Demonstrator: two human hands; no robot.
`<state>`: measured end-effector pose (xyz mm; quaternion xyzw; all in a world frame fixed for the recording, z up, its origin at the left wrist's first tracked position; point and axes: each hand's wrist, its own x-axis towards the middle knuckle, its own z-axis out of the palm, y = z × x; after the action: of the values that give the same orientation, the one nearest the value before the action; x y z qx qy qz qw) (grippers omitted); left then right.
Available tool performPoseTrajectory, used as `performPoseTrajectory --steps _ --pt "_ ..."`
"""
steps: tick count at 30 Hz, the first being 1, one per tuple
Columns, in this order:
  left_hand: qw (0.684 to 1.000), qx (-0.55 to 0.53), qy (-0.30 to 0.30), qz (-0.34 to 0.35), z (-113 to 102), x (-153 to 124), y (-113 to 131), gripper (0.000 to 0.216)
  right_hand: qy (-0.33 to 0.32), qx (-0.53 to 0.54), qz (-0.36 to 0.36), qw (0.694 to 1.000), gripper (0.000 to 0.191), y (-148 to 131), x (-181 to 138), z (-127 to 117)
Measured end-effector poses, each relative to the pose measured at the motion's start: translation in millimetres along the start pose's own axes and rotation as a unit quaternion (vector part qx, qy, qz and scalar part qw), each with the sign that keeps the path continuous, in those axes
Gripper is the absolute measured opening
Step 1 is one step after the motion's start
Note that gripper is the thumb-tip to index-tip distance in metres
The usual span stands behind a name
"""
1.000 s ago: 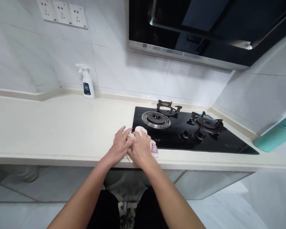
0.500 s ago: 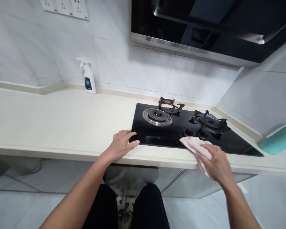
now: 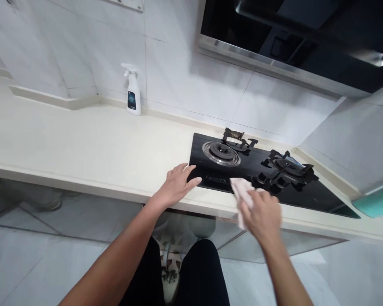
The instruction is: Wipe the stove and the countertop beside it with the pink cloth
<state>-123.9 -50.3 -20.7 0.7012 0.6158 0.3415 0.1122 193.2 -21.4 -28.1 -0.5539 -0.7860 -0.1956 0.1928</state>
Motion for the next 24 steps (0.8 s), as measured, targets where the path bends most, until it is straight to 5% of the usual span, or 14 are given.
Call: performPoseTrajectory --steps 5,10,14,17,20,24 --pt "0.996 -0.07 0.055 0.021 -5 -7 -5 0.061 -0.026 0.105 -0.113 0.988 0.036 -146 23 -22" --pt "0.966 -0.104 0.238 0.002 -32 -35 -35 0.052 -0.036 0.18 -0.21 0.96 0.045 -231 40 -33" --pt "0.931 -0.086 0.347 -0.075 -55 -70 -57 0.055 -0.041 0.282 -0.223 0.932 0.036 -259 52 -25" --pt "0.915 -0.085 0.375 -0.117 -61 -92 -62 0.062 -0.067 0.471 -0.14 0.868 0.031 -262 66 -14" --pt "0.916 -0.094 0.372 -0.117 -60 -99 -61 0.063 -0.067 0.602 -0.059 0.794 0.031 -257 80 -6" --pt "0.942 -0.094 0.316 -0.068 -51 -78 -49 0.065 -0.045 0.631 -0.066 0.772 0.046 -245 90 -1"
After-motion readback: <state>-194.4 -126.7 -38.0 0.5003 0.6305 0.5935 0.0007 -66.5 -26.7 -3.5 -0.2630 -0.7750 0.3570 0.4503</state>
